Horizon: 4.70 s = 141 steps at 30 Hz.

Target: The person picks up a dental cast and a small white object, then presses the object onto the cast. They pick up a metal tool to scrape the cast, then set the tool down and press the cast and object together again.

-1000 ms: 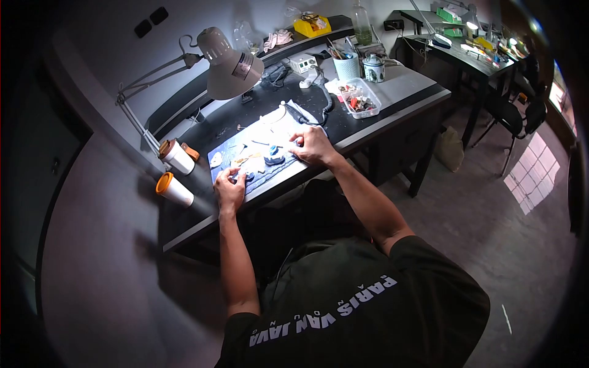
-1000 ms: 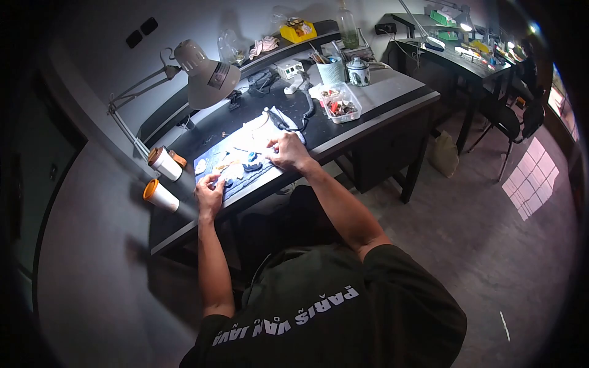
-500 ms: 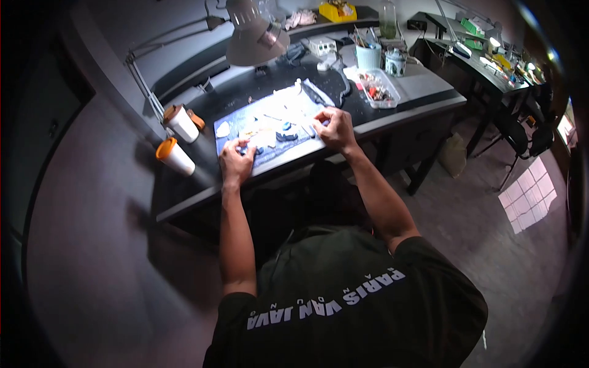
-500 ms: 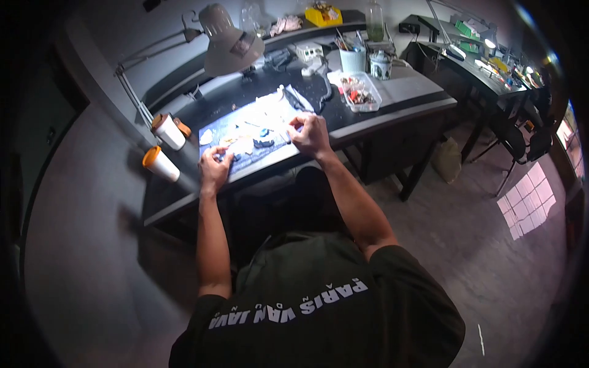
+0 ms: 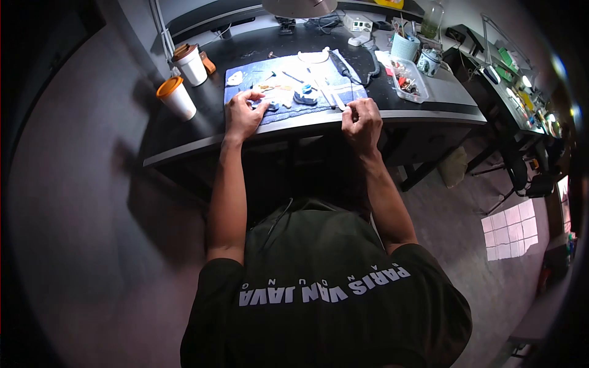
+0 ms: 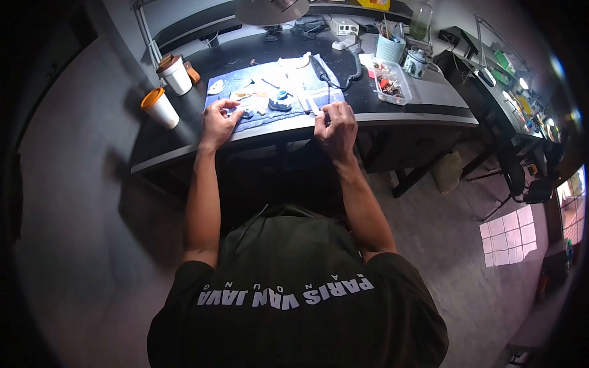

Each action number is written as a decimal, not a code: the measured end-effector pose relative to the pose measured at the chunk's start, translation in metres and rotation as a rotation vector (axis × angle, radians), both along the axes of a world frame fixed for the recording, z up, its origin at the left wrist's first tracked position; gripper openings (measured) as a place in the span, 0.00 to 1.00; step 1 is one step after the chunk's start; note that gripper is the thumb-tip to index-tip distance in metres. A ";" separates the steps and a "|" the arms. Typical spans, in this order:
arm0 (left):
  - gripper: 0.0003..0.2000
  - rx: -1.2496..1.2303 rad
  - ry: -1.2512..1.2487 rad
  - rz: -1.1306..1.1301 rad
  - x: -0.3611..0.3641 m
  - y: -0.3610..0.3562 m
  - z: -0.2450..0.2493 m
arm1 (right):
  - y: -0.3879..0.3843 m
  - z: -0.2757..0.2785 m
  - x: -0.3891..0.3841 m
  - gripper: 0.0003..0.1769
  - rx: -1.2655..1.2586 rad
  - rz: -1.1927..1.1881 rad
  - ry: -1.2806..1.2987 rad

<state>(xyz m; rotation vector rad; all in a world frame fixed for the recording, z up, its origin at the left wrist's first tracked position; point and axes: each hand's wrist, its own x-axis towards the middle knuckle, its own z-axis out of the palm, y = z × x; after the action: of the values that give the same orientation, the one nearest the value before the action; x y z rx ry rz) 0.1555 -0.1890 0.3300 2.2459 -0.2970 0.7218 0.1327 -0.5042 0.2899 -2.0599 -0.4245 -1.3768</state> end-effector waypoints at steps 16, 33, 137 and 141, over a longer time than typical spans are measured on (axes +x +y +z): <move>0.11 -0.088 0.017 -0.078 0.000 -0.001 -0.001 | 0.000 0.000 -0.008 0.02 0.002 0.035 -0.001; 0.09 -0.057 0.038 -0.105 0.000 0.003 -0.002 | -0.002 -0.012 -0.015 0.04 0.079 0.098 -0.070; 0.40 0.360 -0.419 0.106 -0.101 -0.056 -0.097 | 0.008 -0.078 -0.033 0.54 -0.070 0.169 0.014; 0.38 0.357 -0.419 0.097 -0.102 -0.057 -0.096 | 0.008 -0.079 -0.033 0.51 -0.059 0.183 0.019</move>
<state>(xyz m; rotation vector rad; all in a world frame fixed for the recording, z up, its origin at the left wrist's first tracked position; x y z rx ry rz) 0.0537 -0.2460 0.2344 2.4357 -0.5587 1.2792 0.1002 -0.4963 0.2109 -2.0234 -0.6357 -1.2485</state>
